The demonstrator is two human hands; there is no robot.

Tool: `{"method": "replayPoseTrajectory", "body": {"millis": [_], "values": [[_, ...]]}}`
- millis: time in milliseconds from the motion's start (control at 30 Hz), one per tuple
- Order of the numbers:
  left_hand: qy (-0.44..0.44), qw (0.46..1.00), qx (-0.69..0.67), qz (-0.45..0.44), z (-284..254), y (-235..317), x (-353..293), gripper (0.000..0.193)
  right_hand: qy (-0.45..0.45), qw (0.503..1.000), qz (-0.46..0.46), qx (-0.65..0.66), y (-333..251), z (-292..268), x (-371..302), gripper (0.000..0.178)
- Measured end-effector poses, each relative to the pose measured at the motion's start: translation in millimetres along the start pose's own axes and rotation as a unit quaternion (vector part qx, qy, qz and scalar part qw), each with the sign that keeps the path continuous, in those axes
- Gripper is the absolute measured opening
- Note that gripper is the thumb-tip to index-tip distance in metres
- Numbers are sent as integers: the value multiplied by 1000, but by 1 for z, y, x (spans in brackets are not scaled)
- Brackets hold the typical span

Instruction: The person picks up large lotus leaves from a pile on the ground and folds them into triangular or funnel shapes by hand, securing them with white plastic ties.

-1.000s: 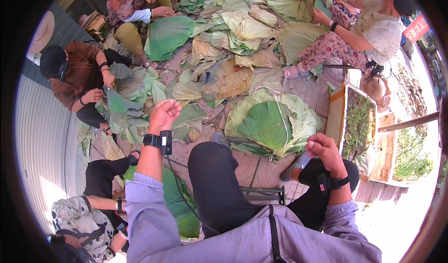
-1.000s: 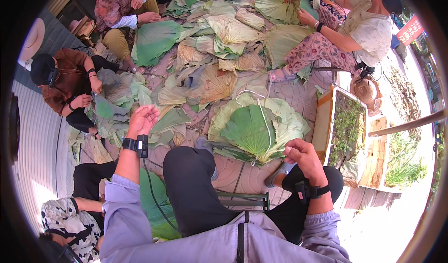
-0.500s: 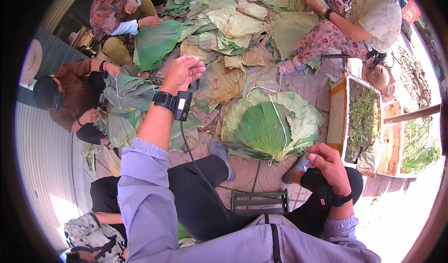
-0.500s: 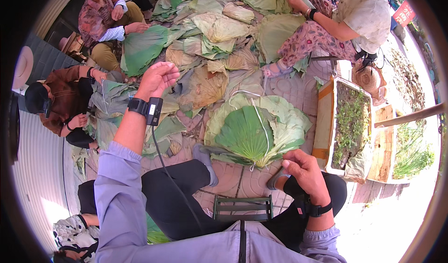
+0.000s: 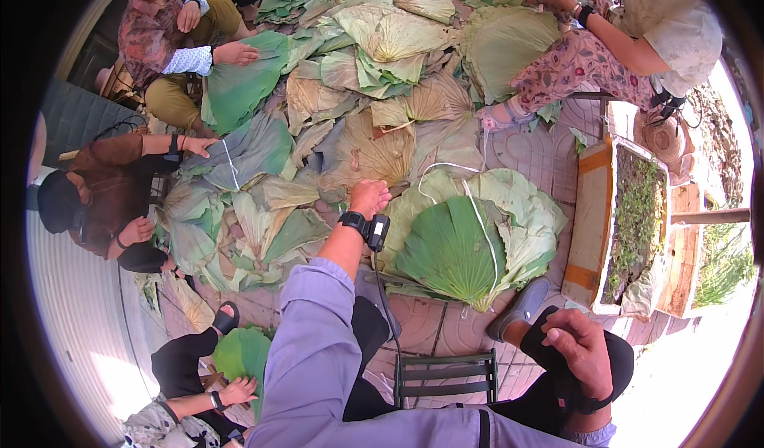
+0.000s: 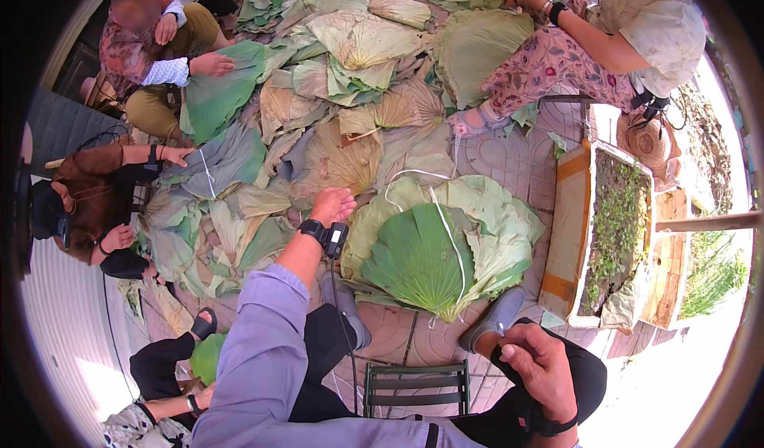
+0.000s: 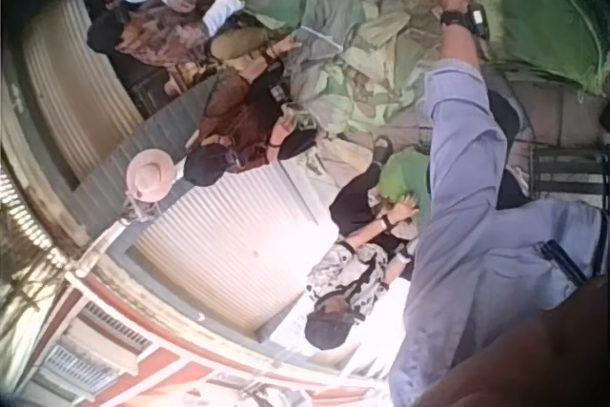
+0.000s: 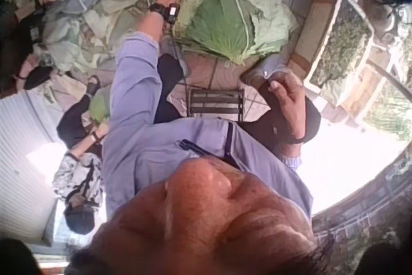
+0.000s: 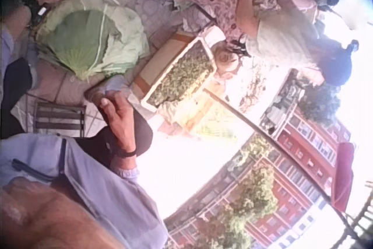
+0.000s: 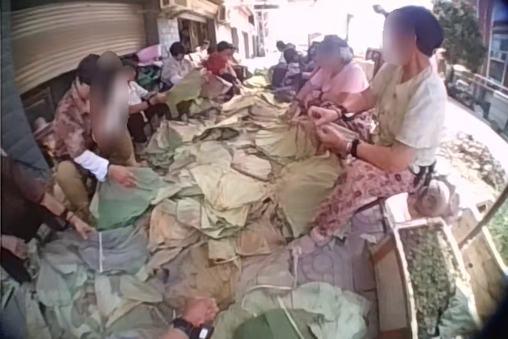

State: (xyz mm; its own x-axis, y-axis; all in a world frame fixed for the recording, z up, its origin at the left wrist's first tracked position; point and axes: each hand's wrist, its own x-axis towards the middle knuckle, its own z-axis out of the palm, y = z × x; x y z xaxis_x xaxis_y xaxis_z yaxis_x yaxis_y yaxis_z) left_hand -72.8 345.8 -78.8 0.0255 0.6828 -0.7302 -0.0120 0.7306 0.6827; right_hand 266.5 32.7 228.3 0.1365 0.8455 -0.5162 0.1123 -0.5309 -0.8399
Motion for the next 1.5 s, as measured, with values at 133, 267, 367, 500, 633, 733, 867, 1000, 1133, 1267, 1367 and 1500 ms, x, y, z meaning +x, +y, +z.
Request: {"method": "replayPoseTrajectory", "body": {"millis": [133, 267, 367, 500, 633, 733, 867, 1000, 1133, 1267, 1367, 1500], "values": [[-35, 996, -72, -31, 4, -27, 37, 26, 7, 999, 20, -26, -2, 0, 9, 11], [-43, 977, -183, -102, 11, -51, 58, 55, 18, 998, 30, -55, 1, -1, 16, 12], [-7, 953, -289, -93, 8, -58, 68, 57, 12, 998, 27, -64, 2, 1, 20, 14], [33, 912, -403, -67, 30, -53, 59, 42, 16, 994, 18, -107, -2, -1, 21, 14], [53, 897, -438, 30, 13, -38, 53, 24, 3, 993, -10, -120, -3, 0, 18, 14], [19, 881, -459, 110, -8, -4, 47, 20, 2, 992, -17, -127, -5, 0, 15, 15], [47, 900, -373, 219, -43, 61, 33, 15, 9, 991, -32, -132, -1, -2, 12, 15], [57, 847, -349, 398, -75, 114, 17, 14, 13, 991, -28, -129, -1, -2, 11, 15], [23, 879, -314, 358, -83, 101, 25, 16, 16, 990, -16, -137, -1, 0, 11, 16], [71, 988, -99, 92, -100, 21, 58, 20, 8, 989, -20, -148, -3, 1, 13, 16], [81, 981, -173, -23, -115, -50, 73, 33, -3, 987, -42, -155, -4, 2, 15, 16], [16, 963, -263, -59, -55, -64, 73, 54, 4, 982, -14, -186, -5, 3, 17, 17]]}}
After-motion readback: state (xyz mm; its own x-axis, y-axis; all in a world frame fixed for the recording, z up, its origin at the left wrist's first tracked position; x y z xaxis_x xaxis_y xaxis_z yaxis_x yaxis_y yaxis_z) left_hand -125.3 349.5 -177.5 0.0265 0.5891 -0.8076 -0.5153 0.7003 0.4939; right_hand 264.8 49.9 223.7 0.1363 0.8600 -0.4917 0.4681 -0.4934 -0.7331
